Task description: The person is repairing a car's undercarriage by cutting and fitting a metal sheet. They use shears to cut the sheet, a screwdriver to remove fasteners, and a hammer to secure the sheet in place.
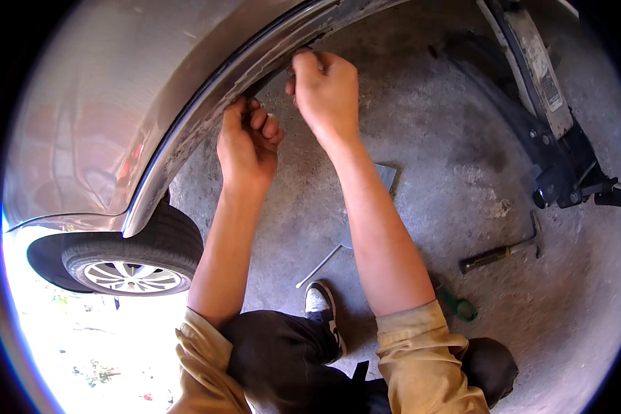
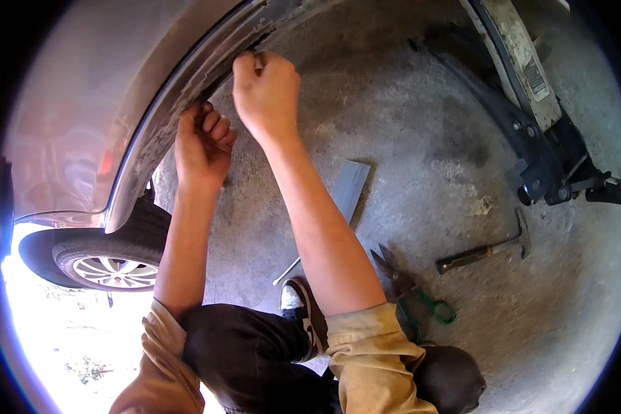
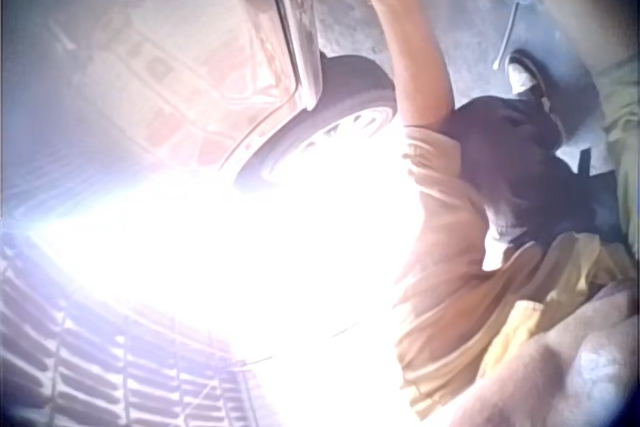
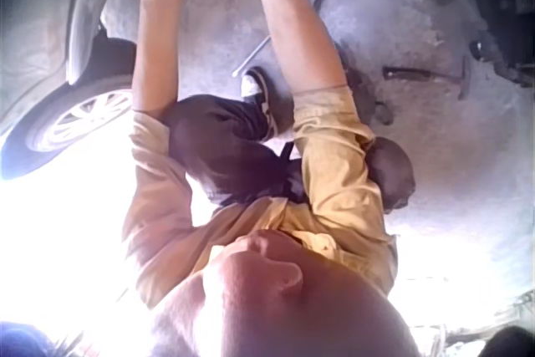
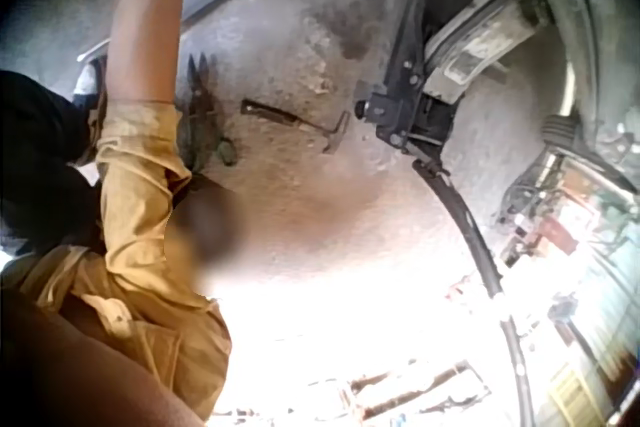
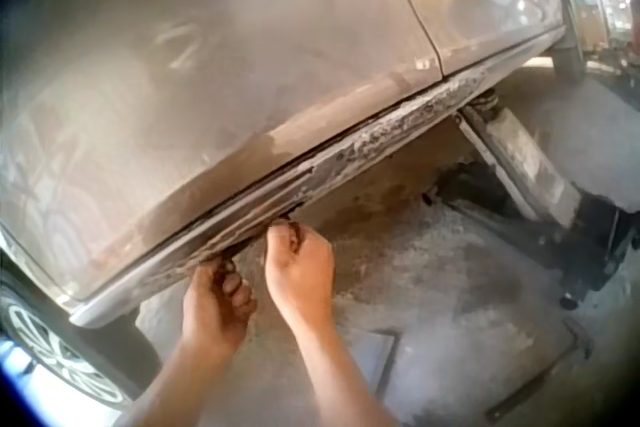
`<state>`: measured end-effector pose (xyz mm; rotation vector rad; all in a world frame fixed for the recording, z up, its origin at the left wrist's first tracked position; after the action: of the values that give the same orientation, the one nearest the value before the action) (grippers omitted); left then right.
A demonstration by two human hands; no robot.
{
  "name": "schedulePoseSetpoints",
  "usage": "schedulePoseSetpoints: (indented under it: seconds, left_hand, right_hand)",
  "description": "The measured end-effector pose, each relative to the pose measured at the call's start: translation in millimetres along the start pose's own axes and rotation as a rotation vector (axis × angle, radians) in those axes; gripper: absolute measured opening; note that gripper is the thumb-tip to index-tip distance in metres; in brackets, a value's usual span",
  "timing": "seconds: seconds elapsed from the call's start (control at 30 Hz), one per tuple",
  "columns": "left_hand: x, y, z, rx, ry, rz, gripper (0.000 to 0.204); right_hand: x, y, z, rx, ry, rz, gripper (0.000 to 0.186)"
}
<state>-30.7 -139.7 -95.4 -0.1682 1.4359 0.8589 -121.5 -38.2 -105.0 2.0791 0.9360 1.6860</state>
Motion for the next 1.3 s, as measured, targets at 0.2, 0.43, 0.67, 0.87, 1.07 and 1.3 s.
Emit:
schedulePoseSetpoints:
  seconds: [0.2, 0.43, 0.67, 0.87, 1.07, 1.3]
  left_hand:
    - [1.0, -3.9, -2.5, 0.007, 0.022, 0.03, 0.018]
    - [1.2, -0.7, -2.4, 0.006, 0.009, 0.111, 0.018]
    - [7.1, 18.9, 53.9, 0.31, -0.038, -0.04, 0.024]
    - [76.2, 6.5, 41.1, 0.194, -0.522, -0.496, 0.036]
    - [31.5, -44.7, -13.5, 0.079, 0.004, -0.201, 0.029]
    - [0.2, -22.8, -28.5, 0.067, 0.139, -0.087, 0.022]
  right_hand:
    - [14.5, -4.9, -6.8, -0.005, -0.05, 0.237, 0.029]
    - [20.3, -5.7, -8.6, -0.13, -0.078, 0.284, 0.027]
    - [70.4, -34.7, 69.8, -0.476, -0.356, 0.269, 0.018]
    - [14.8, -129.6, 81.4, -0.504, 0.15, 0.388, 0.019]
    - [-40.9, -244.7, 118.5, -0.387, 0.072, 0.936, 0.023]
    - [-51.7, -349.4, 141.1, -0.475, 0.296, 0.848, 0.025]
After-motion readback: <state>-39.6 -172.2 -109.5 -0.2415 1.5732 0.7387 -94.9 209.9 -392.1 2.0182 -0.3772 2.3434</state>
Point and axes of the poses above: each hand's wrist, its own z-axis away from the middle knuckle, its own y-axis out of the palm, x = y × z, the point moved 5 cm from there along -z, towards the middle knuckle, and after that the axes turned 8 degrees about -y, right-handed, at the moved point
